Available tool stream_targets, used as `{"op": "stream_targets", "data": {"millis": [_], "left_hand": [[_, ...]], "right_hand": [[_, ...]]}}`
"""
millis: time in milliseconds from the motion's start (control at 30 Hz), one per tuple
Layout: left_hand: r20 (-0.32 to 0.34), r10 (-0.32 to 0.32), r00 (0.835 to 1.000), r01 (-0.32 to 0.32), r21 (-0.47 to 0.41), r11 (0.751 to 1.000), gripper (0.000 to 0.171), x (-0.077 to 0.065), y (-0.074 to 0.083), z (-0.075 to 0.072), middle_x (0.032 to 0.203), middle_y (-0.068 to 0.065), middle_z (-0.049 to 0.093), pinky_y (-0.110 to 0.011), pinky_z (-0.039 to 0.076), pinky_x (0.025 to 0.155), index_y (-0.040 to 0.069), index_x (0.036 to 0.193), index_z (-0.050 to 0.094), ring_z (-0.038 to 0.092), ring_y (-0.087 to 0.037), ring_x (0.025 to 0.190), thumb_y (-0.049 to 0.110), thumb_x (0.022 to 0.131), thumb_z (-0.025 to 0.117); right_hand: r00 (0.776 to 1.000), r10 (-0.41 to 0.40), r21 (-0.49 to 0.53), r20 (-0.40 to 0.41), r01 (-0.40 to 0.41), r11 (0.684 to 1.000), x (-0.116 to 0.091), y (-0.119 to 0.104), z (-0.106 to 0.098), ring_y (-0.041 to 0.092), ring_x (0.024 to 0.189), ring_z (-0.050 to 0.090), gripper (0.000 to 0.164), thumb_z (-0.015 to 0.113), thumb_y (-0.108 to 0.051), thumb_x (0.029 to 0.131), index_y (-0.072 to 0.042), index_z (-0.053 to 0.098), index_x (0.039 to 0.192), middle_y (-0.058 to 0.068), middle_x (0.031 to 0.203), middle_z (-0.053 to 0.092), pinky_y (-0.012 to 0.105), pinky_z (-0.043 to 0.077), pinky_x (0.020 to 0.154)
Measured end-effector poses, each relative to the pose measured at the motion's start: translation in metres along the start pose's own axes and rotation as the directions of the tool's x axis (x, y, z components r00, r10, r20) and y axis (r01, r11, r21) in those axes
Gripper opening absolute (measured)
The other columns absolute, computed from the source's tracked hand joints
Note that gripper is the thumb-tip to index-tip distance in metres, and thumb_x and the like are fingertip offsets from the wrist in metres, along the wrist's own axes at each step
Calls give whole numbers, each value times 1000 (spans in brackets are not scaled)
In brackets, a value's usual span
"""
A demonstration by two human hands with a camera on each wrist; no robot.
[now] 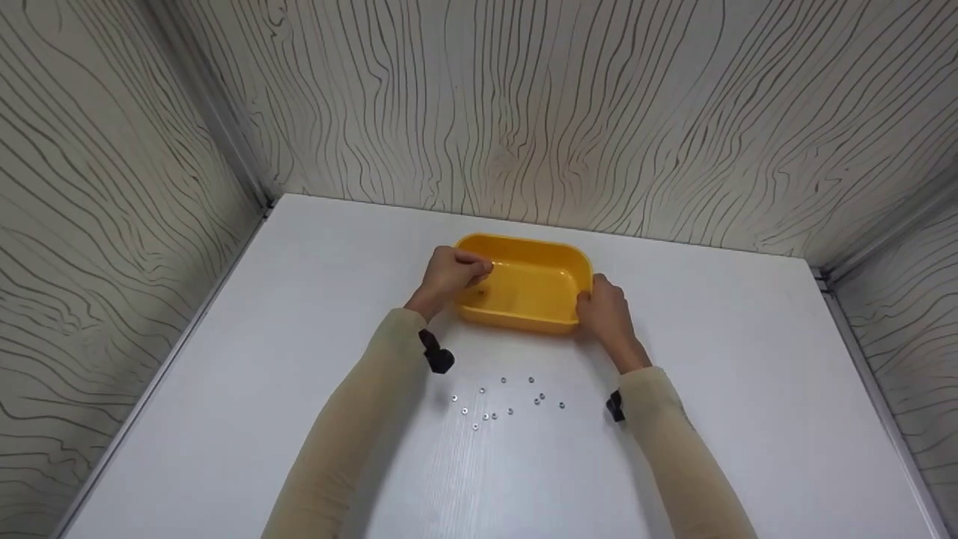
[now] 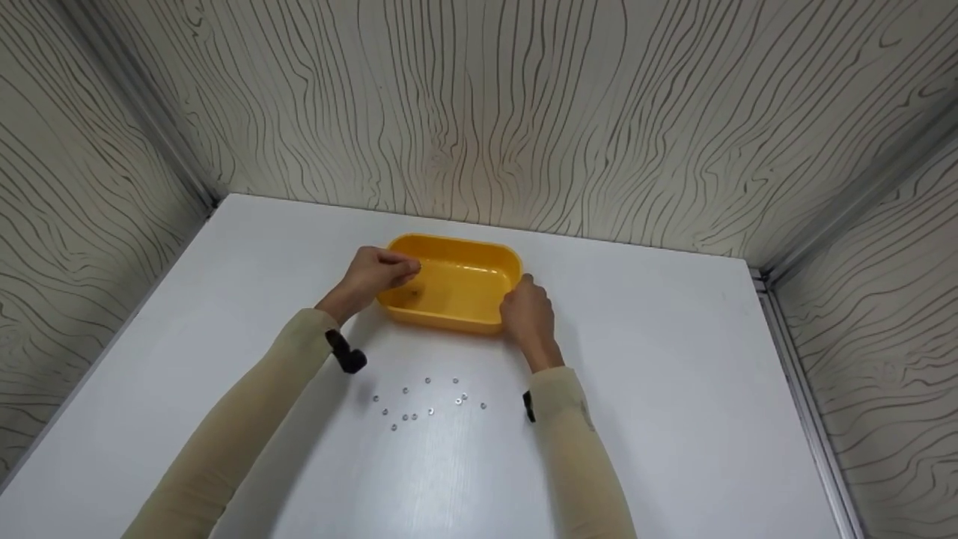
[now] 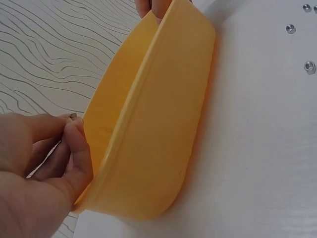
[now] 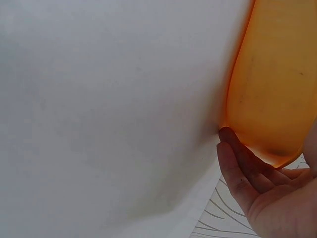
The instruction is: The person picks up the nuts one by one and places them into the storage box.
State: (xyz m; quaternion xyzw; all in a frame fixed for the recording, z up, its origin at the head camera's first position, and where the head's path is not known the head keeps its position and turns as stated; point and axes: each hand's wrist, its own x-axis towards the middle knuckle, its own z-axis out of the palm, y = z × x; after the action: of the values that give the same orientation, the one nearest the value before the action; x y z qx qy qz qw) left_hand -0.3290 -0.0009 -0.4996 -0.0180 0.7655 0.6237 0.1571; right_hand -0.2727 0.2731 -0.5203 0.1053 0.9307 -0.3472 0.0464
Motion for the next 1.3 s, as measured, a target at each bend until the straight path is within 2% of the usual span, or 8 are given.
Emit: {"op": "stream_targets", "data": {"millis": [233,567,767,933,1133,1300], "left_hand": [[-13,-38,999,38,25,999,15,-3,6,1,104,-4,74,-23,61,92,10,105,82,65,-15,91,16,102,69],[14,-29,999,29,-2,1000,14,-19,9,-4,110,-5,75,-24,60,96,12,109,82,69,-17,97,18,101,71],[42,-3,999,3,-10,1000,21,-32,6,-16,106,-3,73,-22,60,94,8,115,80,66,-15,94,21,100,73],[60,4,998,-2,-28,1000,20,-42,4,-22,109,-6,77,-23,61,94,6,115,80,72,-13,97,18,100,73],[90,40,995,-35,-48,998,17,-57,-3,-25,109,-8,80,-24,62,93,7,109,82,75,-12,95,17,97,76],[96,95,991,-100,52,994,21,-75,-11,-26,107,-5,79,-24,62,89,8,112,81,69,-14,90,21,96,77]], "right_hand": [[1000,17,5,11,-17,1000,1,0,0,22,88,59,37,43,-11,105,7,51,137,15,107,63,28,50,75],[1000,-13,-16,-8,12,1000,0,0,1,23,89,60,38,45,-9,104,8,50,138,17,108,64,30,51,75],[998,-54,-23,-45,53,998,0,-2,2,28,100,62,52,46,-6,104,9,38,152,23,126,65,41,56,91],[993,-83,-39,-78,80,996,0,-2,3,34,113,62,57,45,-4,104,10,30,157,28,139,60,51,54,108],[985,-130,-48,-114,125,991,-1,0,5,32,107,62,45,45,-3,104,7,42,147,22,126,64,50,55,102],[986,-126,-39,-109,123,992,-1,0,6,31,103,62,42,46,-3,104,5,44,145,21,123,65,48,55,99]]}}
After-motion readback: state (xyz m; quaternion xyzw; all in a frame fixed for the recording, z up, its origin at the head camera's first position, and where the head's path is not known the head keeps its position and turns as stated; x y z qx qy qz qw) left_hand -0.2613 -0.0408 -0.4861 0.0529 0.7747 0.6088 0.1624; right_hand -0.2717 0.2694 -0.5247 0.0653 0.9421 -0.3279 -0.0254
